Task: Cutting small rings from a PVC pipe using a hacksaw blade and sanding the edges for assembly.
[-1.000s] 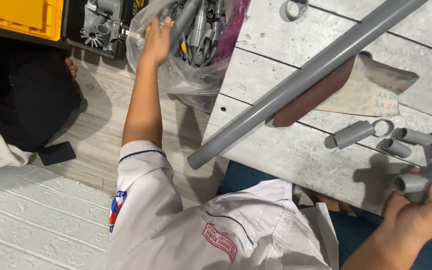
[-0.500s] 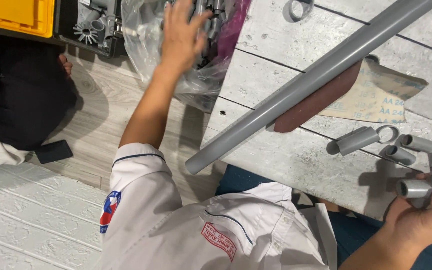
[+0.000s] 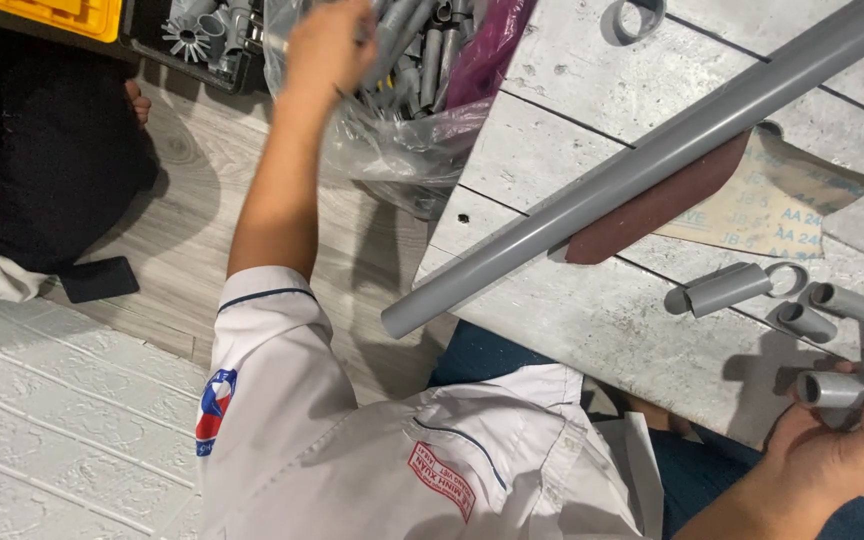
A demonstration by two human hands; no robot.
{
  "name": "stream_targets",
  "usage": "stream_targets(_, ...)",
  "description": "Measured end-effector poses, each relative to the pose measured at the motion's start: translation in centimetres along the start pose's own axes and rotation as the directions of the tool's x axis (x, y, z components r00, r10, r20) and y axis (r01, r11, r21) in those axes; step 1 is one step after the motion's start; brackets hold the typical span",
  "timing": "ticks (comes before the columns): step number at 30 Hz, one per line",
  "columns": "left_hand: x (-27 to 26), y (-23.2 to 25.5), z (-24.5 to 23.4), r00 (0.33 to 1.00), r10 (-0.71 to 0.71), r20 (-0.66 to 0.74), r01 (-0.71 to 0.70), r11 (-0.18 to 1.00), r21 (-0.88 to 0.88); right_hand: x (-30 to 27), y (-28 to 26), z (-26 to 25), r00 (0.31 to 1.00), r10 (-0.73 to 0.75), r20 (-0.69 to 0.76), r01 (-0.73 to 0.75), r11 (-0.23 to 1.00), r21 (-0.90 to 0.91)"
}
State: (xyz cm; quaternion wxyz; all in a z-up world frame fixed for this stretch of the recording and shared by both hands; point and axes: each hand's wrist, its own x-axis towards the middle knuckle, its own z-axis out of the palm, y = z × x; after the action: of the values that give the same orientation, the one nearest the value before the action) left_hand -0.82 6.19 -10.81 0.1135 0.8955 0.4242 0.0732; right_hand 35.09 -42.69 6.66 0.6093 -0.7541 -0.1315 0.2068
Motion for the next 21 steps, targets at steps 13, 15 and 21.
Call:
stream_targets(13,-4.1,5.5,-6.4,0.732,-0.228,-0.642,-0.312,0.725,-0.614,0.1,0.3,-0.1,0.999,-0.05,0.016,0.051,0.997,-0.052)
stream_targets(15,-5.5,8.1,-7.4,0.813,-0.111,-0.571,-0.271,0.796,-0.541,0.1,0.5,-0.4,0.998,-0.051,0.029,0.053,0.997,-0.053)
stream_targets(21,-8.4,8.6,-2.3,0.982,0.089,0.165,-0.035,0.951,-0.307,-0.2,1.5,-1.3,0.99,-0.122,0.076,0.131,0.981,-0.141)
